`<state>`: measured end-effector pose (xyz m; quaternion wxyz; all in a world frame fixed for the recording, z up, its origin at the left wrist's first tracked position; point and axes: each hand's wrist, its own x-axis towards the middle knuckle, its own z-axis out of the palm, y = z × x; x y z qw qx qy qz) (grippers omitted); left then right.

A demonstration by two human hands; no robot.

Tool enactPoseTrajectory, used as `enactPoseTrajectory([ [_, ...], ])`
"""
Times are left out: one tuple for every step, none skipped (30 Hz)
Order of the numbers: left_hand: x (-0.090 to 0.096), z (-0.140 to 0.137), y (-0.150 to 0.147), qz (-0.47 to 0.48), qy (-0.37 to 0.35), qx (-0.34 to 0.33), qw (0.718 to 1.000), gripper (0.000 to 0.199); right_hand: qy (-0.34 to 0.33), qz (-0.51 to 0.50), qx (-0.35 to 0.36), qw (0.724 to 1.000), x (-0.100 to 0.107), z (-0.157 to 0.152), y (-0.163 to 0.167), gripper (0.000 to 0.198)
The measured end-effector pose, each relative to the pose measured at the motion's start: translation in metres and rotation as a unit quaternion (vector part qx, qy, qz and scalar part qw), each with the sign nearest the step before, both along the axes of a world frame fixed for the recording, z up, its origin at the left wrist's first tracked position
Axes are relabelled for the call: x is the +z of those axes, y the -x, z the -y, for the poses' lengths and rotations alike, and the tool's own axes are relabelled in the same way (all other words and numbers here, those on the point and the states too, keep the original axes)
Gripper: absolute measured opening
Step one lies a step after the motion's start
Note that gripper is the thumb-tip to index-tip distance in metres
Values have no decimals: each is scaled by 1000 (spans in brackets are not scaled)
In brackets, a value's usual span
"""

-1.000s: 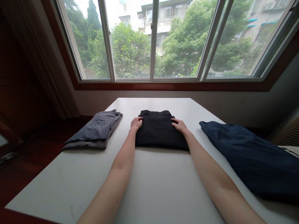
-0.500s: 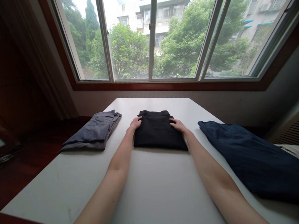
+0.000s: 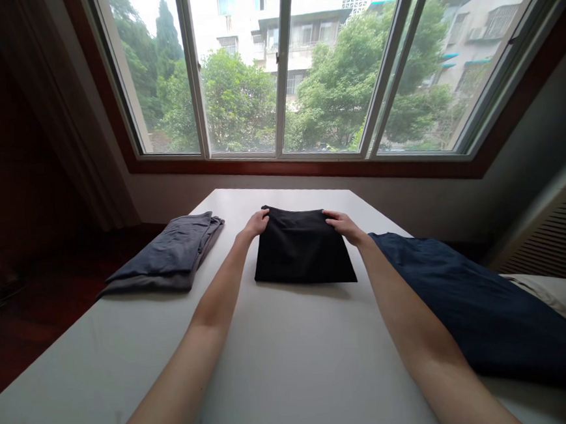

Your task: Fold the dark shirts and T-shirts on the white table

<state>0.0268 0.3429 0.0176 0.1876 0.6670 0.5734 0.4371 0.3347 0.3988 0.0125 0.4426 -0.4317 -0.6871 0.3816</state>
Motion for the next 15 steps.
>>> enactPoseTrajectory([
  [7, 1, -3, 0, -5, -7, 1000, 47, -2, -6, -6, 1000, 9, 1, -5, 47],
  [13, 2, -6, 0, -10, -14, 1000, 48, -3, -9, -13, 1000, 20, 3, -11, 46],
  [21, 2, -10, 1, -15, -20, 1000, 48, -2, -8, -20, 1000, 31, 6, -17, 45],
  [28, 3, -14, 2, -19, -28, 999, 49, 0, -6, -25, 1000, 43, 8, -24, 45],
  [36, 4, -19, 3, -24, -37, 999, 50, 1, -2, -31, 1000, 56, 12, -33, 44],
  [45, 6, -24, 4, -31, -48, 998, 51, 0, 2, -37, 999, 69, 16, -41, 43],
  [55, 8, -30, 4, -41, -61, 997, 52, -4, 8, -43, 999, 83, 21, -51, 41],
  [64, 10, -37, 3, -52, -77, 996, 54, -11, 15, -47, 999, 96, 26, -61, 40],
  [74, 13, -44, 1, -62, -95, 994, 56, -21, 23, -51, 998, 109, 32, -71, 38],
  [84, 17, -53, 0, -70, -115, 991, 58, -29, 32, -56, 998, 121, 39, -82, 38],
  [94, 21, -62, -1, -74, -136, 988, 60, -35, 40, -58, 997, 133, 47, -93, 38],
  [104, 24, -71, -1, -76, -157, 985, 61, -40, 48, -61, 996, 144, 55, -104, 39],
  [113, 28, -82, 1, -77, -178, 981, 62, -45, 54, -66, 995, 154, 63, -116, 41],
  [122, 32, -92, 6, -79, -198, 977, 63, -51, 59, -73, 994, 164, 73, -128, 41],
  [130, 36, -104, 13, -81, -217, 973, 65, -57, 62, -85, 993, 173, 83, -141, 42],
])
